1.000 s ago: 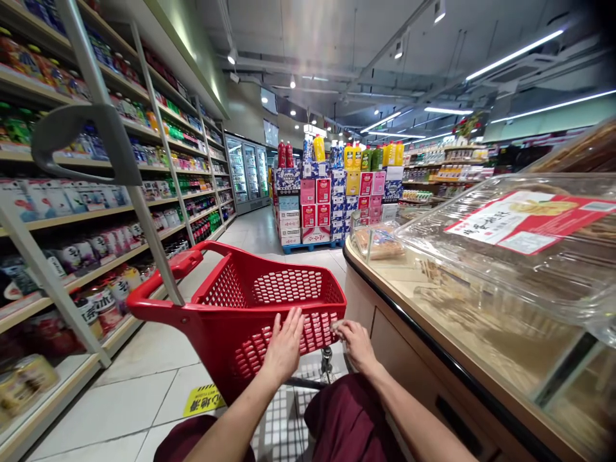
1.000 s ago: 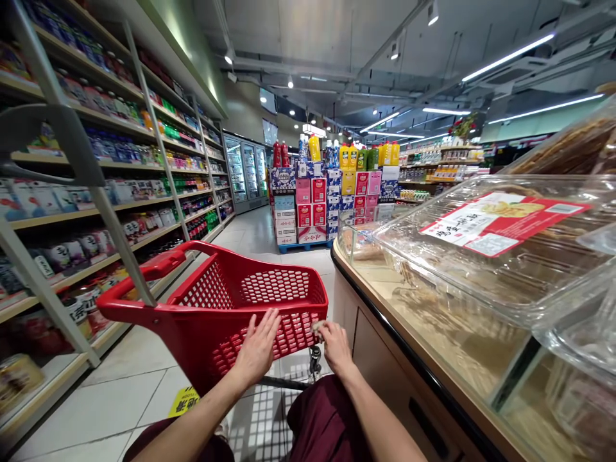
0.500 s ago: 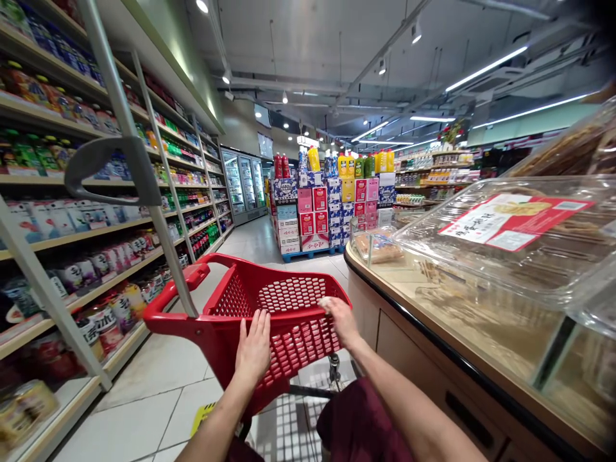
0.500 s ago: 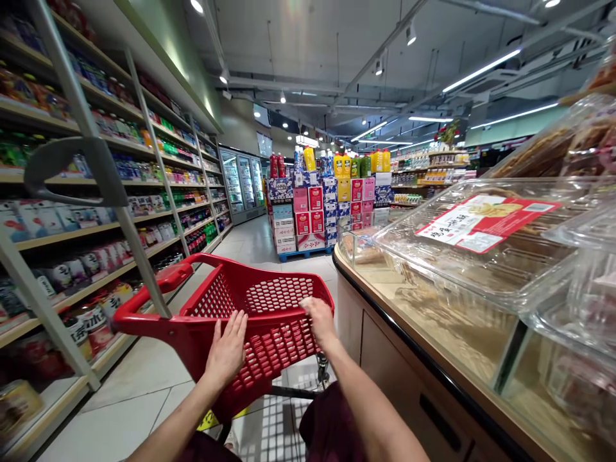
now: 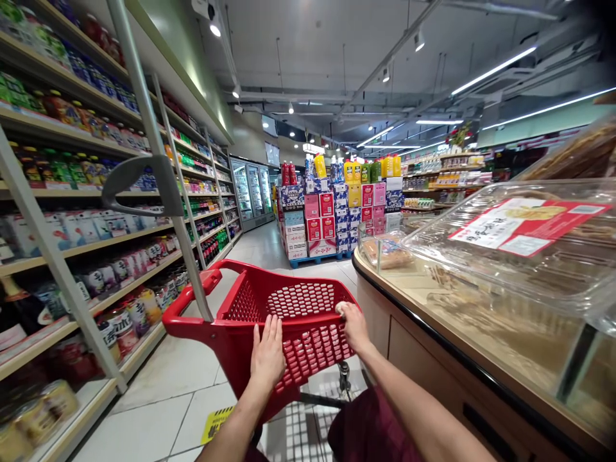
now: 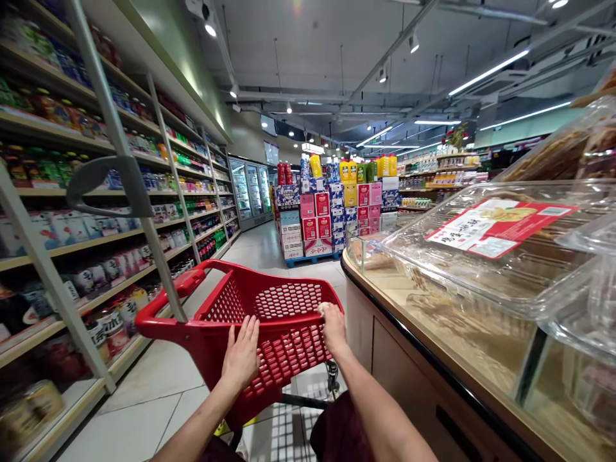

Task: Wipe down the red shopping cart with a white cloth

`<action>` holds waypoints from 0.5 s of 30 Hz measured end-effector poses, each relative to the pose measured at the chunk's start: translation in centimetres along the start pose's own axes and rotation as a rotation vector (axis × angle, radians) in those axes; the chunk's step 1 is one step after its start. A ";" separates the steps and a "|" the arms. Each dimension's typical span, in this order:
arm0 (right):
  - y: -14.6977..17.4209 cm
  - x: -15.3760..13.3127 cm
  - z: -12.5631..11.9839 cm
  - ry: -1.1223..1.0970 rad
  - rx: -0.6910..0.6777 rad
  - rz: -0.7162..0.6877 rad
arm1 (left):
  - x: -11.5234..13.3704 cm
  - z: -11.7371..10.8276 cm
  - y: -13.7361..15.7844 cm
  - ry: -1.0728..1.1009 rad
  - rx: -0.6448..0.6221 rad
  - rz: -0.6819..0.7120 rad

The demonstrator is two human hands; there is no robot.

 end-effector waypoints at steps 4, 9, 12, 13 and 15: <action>0.7 -1.4 2.3 -0.020 -0.071 -0.111 | -0.1 0.3 0.1 0.003 0.016 0.018; 0.8 0.9 1.7 0.056 0.031 0.043 | 0.1 0.8 0.3 -0.011 0.058 0.017; 0.8 -1.5 3.1 0.024 0.003 -0.029 | 0.0 0.7 0.3 -0.014 0.060 0.033; 0.9 -2.7 3.7 -0.001 -0.027 -0.092 | -0.2 0.6 0.3 -0.015 0.055 0.040; 1.1 -4.5 4.6 -0.042 -0.072 -0.190 | -1.1 0.2 0.5 -0.019 0.050 0.014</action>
Point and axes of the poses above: each hand's wrist, its own y-axis away from the middle knuckle, its own z-axis out of the palm, x = y × z, the point moved 6 cm from there along -y, towards the middle knuckle, and after that the axes turned 5 degrees about -y, right-handed, at the moved point
